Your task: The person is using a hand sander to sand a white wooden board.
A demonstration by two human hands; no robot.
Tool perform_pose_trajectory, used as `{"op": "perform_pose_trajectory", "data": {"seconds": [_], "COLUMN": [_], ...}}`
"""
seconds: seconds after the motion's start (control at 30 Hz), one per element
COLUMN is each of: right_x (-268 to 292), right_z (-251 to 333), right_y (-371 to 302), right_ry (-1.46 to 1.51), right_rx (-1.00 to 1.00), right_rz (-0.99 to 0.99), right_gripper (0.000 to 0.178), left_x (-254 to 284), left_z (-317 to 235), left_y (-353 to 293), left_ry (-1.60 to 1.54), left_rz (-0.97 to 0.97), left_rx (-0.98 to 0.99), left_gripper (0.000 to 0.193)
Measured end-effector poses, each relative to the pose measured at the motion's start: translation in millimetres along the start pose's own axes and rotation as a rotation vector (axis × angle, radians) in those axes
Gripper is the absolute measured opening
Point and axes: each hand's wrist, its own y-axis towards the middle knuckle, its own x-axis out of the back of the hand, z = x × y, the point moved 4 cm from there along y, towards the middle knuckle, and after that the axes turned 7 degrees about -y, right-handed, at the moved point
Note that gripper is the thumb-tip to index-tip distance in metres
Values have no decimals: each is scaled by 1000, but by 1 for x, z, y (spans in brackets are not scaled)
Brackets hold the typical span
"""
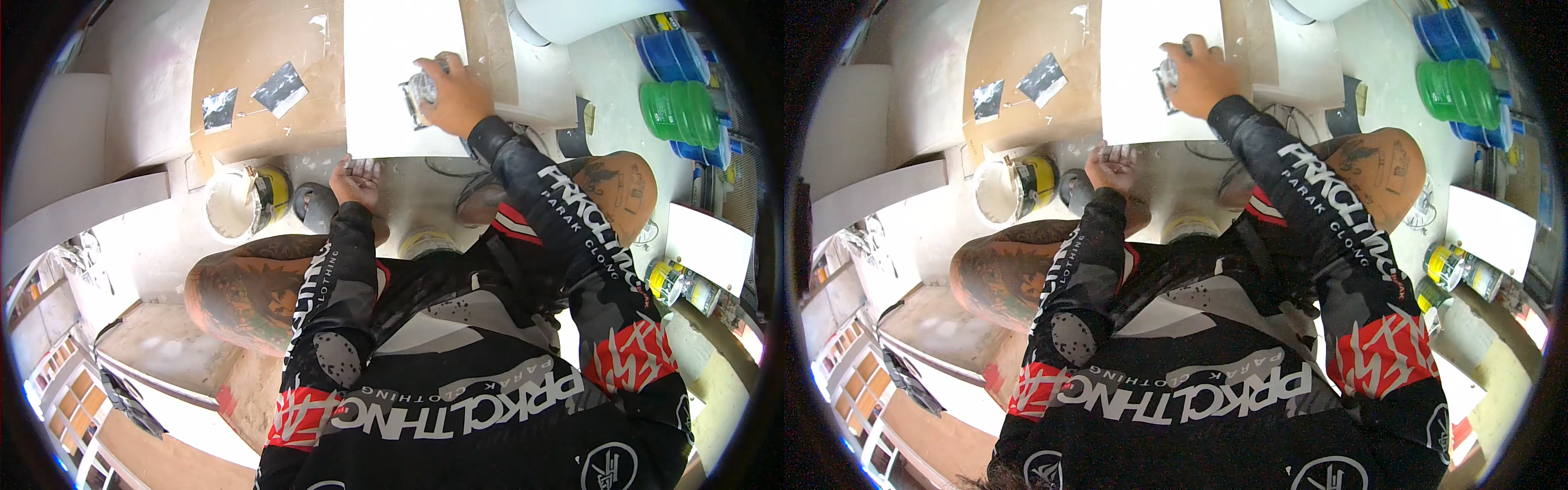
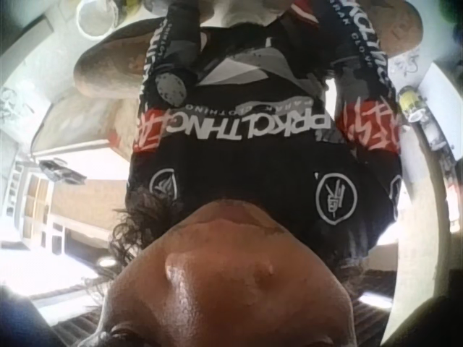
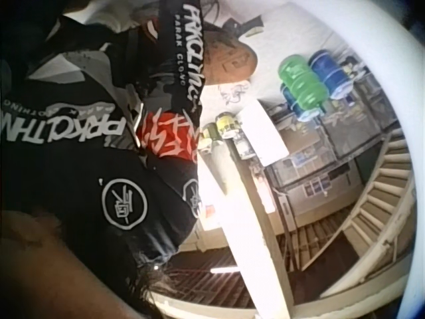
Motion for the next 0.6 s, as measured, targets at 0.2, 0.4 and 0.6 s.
{"op": "perform_pose_trajectory", "data": {"seconds": [0.2, 0.4, 0.6], "right_x": [4, -3, -14], "right_z": [55, 70, 48], "right_y": [-31, -24, 38], "right_ry": [99, 121, 44], "right_rx": [128, 155, 74], "right_rz": [-2, 40, -74], "right_gripper": [65, 63, 62], "left_x": [-2, -6, 0], "left_z": [1, 2, 2], "left_y": [-4, -7, 1], "left_ry": [-1, -9, -42], "left_rz": [-62, -104, -47], "left_rx": [-11, -14, 15], "left_gripper": [23, 21, 13]}}
